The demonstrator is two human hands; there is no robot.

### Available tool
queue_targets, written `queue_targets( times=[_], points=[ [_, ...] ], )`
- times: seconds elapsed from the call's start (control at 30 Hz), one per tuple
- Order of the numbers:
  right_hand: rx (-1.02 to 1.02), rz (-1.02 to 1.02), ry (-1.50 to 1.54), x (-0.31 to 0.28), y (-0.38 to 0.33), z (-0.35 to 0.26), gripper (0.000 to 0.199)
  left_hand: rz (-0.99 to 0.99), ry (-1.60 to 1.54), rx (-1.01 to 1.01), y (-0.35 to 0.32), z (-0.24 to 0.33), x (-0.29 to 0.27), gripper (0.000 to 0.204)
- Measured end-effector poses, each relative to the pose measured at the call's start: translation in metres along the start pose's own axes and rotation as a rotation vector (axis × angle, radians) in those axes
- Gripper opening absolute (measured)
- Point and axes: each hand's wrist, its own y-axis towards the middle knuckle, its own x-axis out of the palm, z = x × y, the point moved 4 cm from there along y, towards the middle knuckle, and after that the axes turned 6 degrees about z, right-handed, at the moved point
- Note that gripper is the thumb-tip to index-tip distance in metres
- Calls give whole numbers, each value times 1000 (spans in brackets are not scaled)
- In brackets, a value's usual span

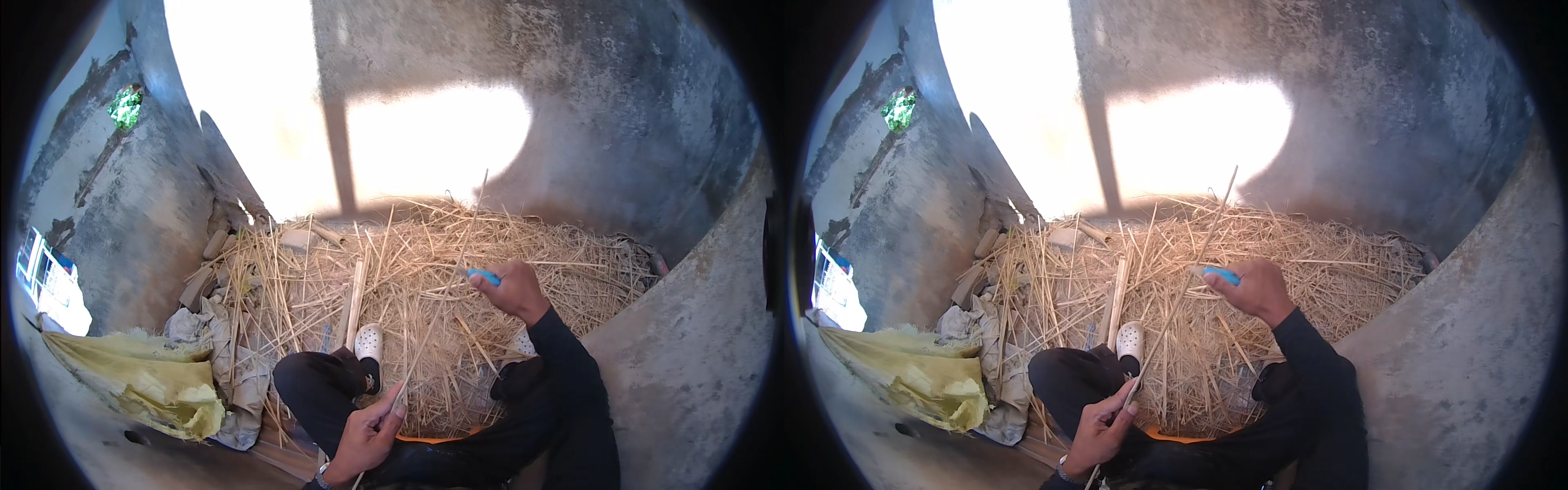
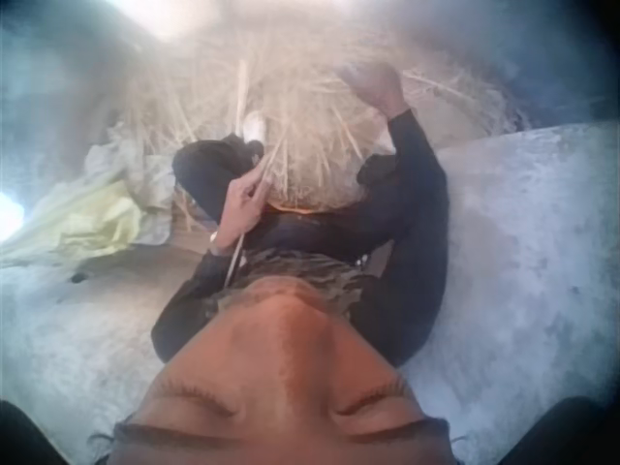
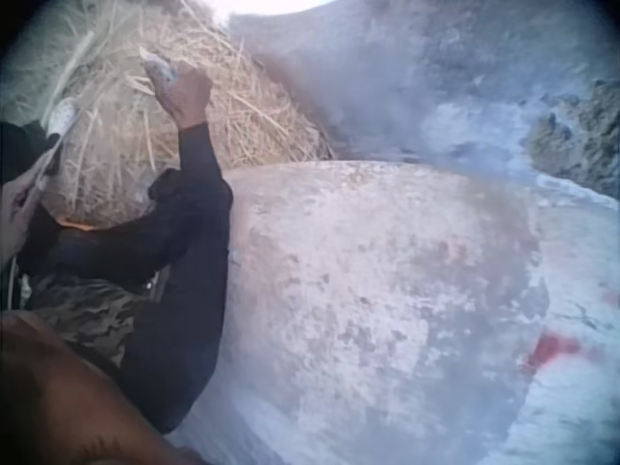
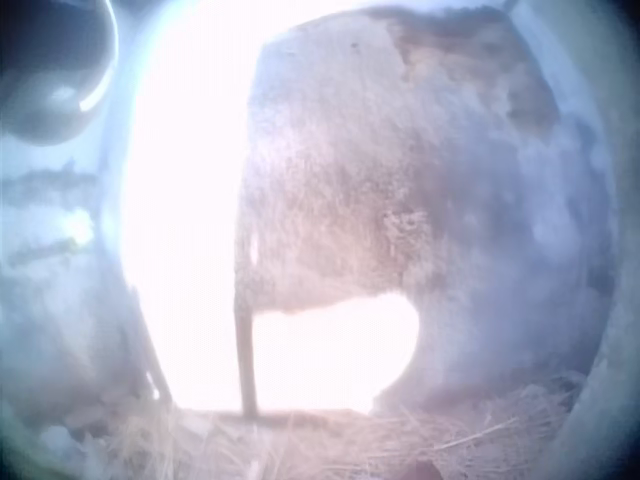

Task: The person sits on a straw-covered floor and uses a blue utility knife to peel the outer layer off long, thin sticks. They hold the stick with one hand and scrape along its length with the knife, repeating the action on multiple sticks.

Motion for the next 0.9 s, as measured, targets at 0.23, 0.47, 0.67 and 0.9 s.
queue_targets(
  times=[0.23, 0.47, 0.67, 0.9],
  points=[
    [-258, -56, 4, 35, -41, -54, 68, 33, -31, 31, 2, 7, -6, 45],
    [-182, 29, 13, 41, -29, -37, 69, 13, -32, 38, 0, -12, -2, 45],
    [34, 93, -29, 28, 1, 15, 72, -87, 120, -62, -15, 5, -3, 44],
    [-190, 65, -1, 40, -27, -25, 72, -46, 126, -6, -16, 3, -5, 43]
  ],
)
